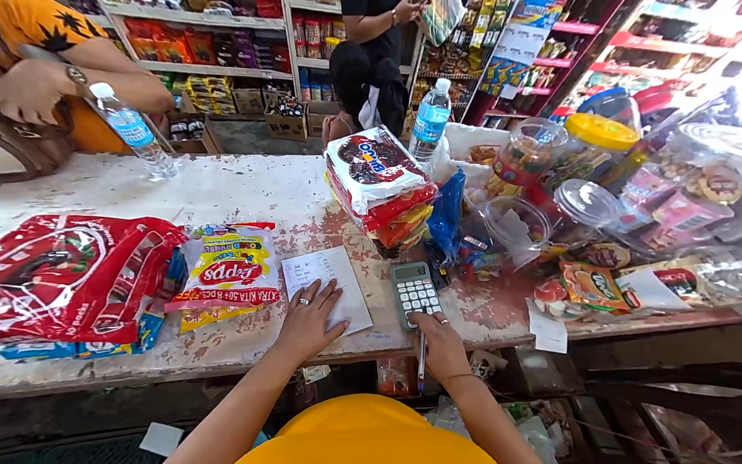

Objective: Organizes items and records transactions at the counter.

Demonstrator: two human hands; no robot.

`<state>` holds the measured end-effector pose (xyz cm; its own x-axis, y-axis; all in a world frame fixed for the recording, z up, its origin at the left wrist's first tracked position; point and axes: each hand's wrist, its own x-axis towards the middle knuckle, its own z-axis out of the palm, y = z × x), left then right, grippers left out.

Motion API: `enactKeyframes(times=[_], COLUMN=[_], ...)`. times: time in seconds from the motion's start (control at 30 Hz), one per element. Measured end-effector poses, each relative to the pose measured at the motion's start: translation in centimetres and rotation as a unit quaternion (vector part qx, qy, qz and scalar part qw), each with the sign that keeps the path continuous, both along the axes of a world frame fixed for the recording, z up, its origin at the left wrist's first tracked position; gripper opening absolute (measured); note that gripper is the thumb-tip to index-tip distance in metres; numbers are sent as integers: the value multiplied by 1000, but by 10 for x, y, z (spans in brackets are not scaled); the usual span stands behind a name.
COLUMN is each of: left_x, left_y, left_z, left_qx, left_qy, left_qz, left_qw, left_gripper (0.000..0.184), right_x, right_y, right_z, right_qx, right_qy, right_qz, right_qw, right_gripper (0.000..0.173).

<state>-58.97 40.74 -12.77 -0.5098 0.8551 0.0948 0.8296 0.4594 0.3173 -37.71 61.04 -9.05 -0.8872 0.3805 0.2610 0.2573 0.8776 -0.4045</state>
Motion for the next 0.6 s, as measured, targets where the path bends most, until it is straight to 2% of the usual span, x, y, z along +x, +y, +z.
enactKeyframes(times=[0.1, 0.2, 0.3, 0.4, 0.53, 0.6], left_x=[0, -1, 0, 0, 0, 0], left_y=[-1, -3, -7, -7, -7, -7], left_z=[0, 0, 0, -2, -4, -5], left_qx=[0, 9, 32, 41, 47, 54], left_qy=[-1, -1, -7, -2, 9, 15], left_qz=[1, -12, -28, -29, -26, -28], left_qw=[1000, 1000, 999, 999, 999, 998], left_gripper=[74, 69, 65, 64, 64, 64], right_x=[1, 5, 8, 9, 16, 18], right_y=[5, 11, 15, 19, 25, 26], right_z=[-1, 0, -6, -3, -11, -8], right_qx=[12, -6, 11, -13, 20, 5], right_qy=[43, 12, 69, 39, 91, 59], right_qz=[-31, -34, -54, -75, -90, -99], right_qw=[999, 999, 996, 996, 992, 993], right_gripper=[30, 31, 30, 30, 29, 28])
